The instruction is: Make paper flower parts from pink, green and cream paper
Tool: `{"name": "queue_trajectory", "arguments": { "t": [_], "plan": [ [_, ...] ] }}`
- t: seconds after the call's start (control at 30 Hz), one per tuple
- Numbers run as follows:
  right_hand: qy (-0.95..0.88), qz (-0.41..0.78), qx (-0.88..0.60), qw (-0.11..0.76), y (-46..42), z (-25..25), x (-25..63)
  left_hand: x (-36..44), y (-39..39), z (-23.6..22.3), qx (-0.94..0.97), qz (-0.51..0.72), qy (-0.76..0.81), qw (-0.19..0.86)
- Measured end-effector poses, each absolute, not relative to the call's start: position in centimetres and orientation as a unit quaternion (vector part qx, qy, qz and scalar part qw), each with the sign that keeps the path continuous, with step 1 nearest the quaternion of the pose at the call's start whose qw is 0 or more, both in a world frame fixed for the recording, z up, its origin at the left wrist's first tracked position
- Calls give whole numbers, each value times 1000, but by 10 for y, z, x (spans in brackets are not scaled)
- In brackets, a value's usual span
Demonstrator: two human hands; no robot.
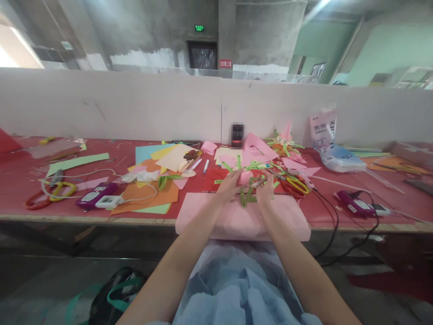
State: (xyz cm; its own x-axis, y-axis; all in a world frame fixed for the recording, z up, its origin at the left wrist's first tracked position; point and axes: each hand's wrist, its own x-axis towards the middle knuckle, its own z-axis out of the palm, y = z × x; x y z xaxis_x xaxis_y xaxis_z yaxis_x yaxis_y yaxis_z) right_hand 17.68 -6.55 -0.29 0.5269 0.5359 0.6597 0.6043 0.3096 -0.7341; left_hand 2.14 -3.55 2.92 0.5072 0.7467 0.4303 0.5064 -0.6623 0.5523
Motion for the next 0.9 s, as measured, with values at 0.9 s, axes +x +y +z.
{"name": "queue_trajectory", "arguments": {
  "t": [0.9],
  "plan": [
    [-423, 118, -625, 646, -58, -11, 184, 22, -41, 33, 838, 342, 375, 201]
  ]
}}
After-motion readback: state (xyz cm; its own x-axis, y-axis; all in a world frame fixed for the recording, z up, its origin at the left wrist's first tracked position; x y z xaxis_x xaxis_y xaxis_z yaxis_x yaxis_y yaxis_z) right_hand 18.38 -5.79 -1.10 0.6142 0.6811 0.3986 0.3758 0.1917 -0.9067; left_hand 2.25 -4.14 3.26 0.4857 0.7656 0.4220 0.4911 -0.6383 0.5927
